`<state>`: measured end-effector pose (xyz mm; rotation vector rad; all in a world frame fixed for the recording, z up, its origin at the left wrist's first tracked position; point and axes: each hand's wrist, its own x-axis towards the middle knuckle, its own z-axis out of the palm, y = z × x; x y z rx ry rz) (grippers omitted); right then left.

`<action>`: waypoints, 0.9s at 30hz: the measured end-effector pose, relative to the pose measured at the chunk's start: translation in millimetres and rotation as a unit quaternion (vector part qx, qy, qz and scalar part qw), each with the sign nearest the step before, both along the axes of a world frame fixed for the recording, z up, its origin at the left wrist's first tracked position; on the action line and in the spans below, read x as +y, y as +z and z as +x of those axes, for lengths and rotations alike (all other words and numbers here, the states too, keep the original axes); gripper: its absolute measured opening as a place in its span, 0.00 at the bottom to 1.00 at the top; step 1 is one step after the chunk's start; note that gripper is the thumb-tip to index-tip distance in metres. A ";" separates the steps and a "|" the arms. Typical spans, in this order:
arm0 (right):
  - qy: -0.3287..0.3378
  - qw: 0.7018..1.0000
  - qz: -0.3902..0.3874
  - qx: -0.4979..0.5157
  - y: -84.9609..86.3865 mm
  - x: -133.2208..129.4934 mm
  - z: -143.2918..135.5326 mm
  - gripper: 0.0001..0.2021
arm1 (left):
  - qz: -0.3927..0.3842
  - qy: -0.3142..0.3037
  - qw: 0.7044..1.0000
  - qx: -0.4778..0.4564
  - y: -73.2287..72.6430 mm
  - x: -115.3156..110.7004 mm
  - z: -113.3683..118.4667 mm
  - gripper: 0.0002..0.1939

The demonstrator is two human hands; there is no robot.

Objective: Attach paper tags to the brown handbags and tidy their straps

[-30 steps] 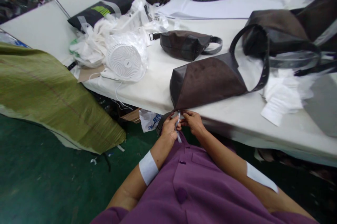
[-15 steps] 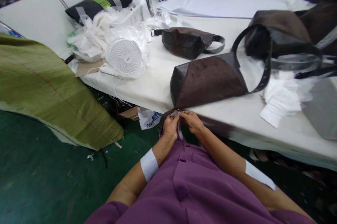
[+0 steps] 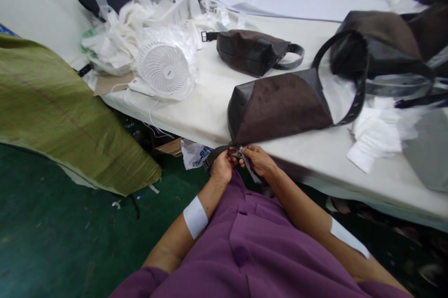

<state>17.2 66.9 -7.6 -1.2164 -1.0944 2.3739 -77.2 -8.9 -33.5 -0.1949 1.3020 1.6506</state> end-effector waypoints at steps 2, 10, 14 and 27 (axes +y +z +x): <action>0.005 1.000 -0.005 0.013 0.0 1.7 1.2 0.08 | 0.028 0.010 0.999 -0.034 0.5 0.6 -5.2 0.11; 0.008 0.999 -0.001 0.035 1.9 3.3 4.8 0.12 | 0.105 -0.043 0.985 -0.133 4.0 -12.1 -14.2 0.11; 0.008 0.999 0.001 0.034 0.8 4.4 5.5 0.13 | 0.112 -0.098 0.979 -0.142 8.8 -20.9 -16.8 0.14; -0.004 0.998 -0.008 0.054 -3.8 5.1 7.1 0.15 | 0.071 -0.159 0.985 -0.013 1.7 -29.5 -13.1 0.15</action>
